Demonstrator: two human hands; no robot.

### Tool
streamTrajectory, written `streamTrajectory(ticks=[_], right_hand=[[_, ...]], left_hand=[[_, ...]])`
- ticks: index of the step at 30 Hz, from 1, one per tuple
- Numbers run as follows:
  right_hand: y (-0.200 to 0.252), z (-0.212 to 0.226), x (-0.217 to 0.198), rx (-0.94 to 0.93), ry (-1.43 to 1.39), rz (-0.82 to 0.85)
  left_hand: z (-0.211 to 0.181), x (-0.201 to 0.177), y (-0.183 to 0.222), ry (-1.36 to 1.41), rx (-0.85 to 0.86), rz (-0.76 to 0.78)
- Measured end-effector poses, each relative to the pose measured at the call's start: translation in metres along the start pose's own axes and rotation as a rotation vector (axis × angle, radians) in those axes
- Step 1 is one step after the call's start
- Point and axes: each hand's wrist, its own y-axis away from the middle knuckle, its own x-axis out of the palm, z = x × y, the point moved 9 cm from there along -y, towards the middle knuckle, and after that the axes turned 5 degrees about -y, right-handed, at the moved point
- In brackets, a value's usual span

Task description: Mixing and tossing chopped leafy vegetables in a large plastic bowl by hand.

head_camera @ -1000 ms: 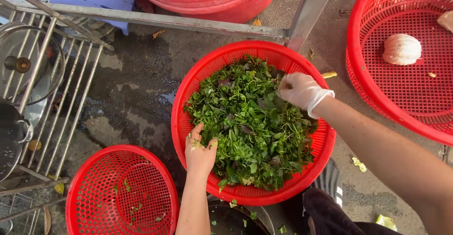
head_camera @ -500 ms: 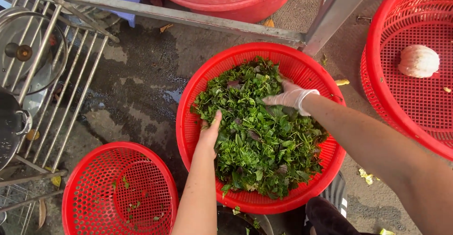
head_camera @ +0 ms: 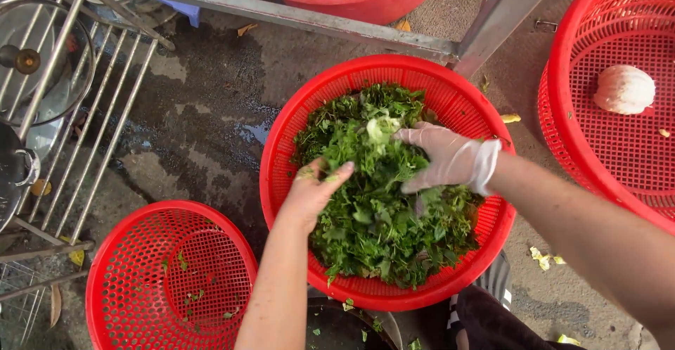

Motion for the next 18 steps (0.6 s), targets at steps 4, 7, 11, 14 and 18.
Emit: streamTrajectory(ticks=[4,7,11,14,18], right_hand=[[0.031,0.048,-0.018,0.041,-0.087,0.160],[-0.043,-0.001,-0.041,0.118,0.011,-0.024],[-0.075,-0.021,-0.043,0.221,-0.079,-0.107],[-0.081,-0.020,-0.026,0.268,-0.180,-0.114],[-0.115,-0.049,0.020,0.251,-0.117,0.010]], left_hand=[[-0.022,-0.018,0.013,0.084,0.050,-0.078],[-0.001,-0.031,0.005,0.073,-0.156,-0.087],[0.015,-0.026,-0.025,0.061,-0.234,-0.116],[0.011,-0.013,-0.041,-0.002,-0.258,-0.121],[0.015,0.007,-0.065,-0.109,-0.240,-0.097]])
